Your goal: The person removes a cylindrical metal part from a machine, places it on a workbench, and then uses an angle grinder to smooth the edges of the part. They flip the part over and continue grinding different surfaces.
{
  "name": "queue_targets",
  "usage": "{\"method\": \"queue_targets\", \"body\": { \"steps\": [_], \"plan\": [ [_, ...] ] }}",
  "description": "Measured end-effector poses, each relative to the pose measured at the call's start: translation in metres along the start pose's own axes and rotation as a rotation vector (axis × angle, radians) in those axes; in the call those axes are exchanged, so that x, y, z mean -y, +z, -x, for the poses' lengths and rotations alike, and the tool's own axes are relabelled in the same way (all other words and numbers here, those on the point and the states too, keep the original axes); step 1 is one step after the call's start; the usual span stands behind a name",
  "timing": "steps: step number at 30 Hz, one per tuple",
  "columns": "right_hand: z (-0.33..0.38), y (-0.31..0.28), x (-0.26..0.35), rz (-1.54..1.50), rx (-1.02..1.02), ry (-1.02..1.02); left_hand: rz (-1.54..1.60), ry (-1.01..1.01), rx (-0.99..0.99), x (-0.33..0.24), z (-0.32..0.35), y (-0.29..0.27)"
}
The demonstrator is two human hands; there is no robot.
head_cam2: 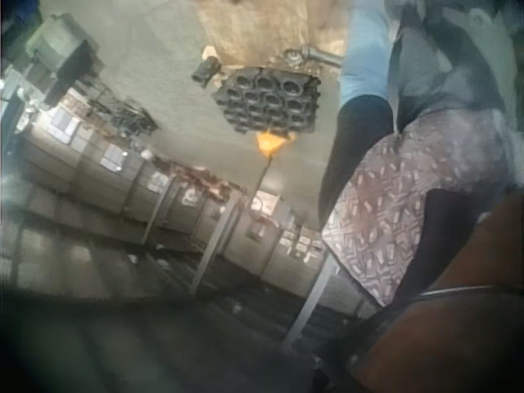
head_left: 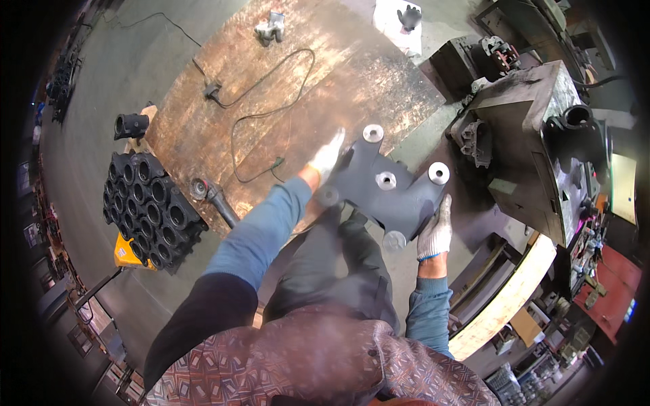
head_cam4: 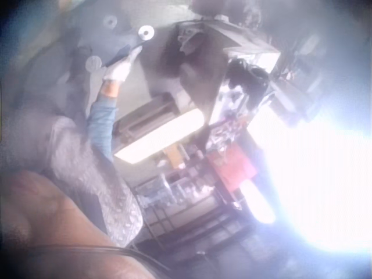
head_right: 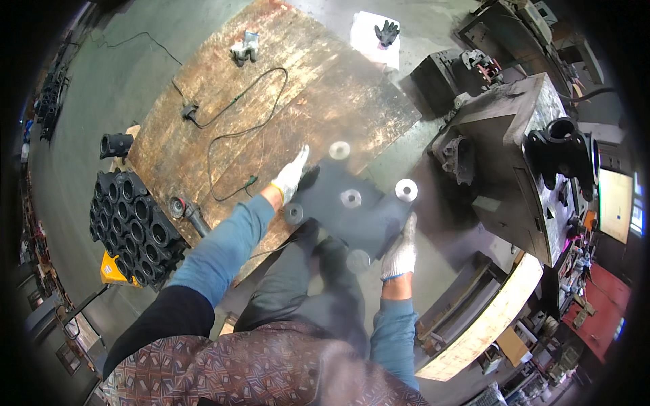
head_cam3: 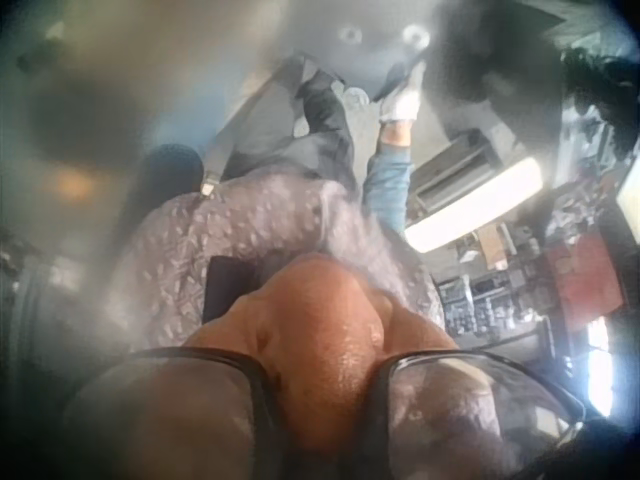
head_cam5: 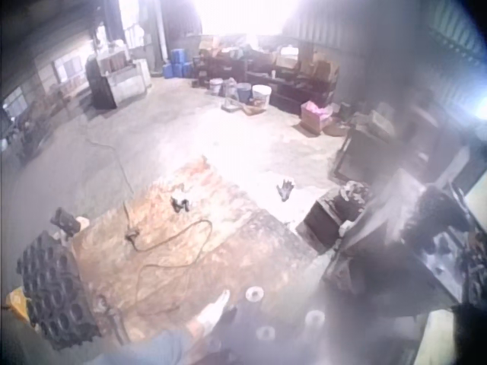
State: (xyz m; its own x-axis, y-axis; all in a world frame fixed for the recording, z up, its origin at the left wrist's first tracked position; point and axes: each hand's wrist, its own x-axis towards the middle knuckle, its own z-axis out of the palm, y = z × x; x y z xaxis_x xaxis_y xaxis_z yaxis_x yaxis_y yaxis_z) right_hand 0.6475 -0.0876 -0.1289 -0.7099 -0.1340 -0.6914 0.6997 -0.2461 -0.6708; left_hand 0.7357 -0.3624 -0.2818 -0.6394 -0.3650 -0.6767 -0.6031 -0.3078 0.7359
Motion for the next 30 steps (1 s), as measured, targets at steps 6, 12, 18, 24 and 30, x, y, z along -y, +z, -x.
{"method": "queue_targets", "body": {
  "steps": [6,12,18,24,30],
  "plan": [
    [-0.035,0.049,-0.01,0.12,-0.058,0.016,0.474,-0.312,-0.028,-0.021,-0.04,-0.017],
    [-0.041,0.073,-0.014,0.392,-0.001,-0.054,0.552,-0.389,0.22,0.014,-0.077,-0.053],
    [-0.05,0.126,-0.031,0.724,-0.015,-0.028,1.112,-0.306,0.085,0.075,-0.088,-0.078],
    [-0.054,0.205,-0.095,0.825,0.329,-0.218,-0.297,0.273,-0.958,0.122,0.02,-0.146],
    [-0.027,0.232,-0.158,0.859,0.329,-0.131,-0.449,-0.314,-1.392,0.192,0.144,-0.241]
  ]
}}
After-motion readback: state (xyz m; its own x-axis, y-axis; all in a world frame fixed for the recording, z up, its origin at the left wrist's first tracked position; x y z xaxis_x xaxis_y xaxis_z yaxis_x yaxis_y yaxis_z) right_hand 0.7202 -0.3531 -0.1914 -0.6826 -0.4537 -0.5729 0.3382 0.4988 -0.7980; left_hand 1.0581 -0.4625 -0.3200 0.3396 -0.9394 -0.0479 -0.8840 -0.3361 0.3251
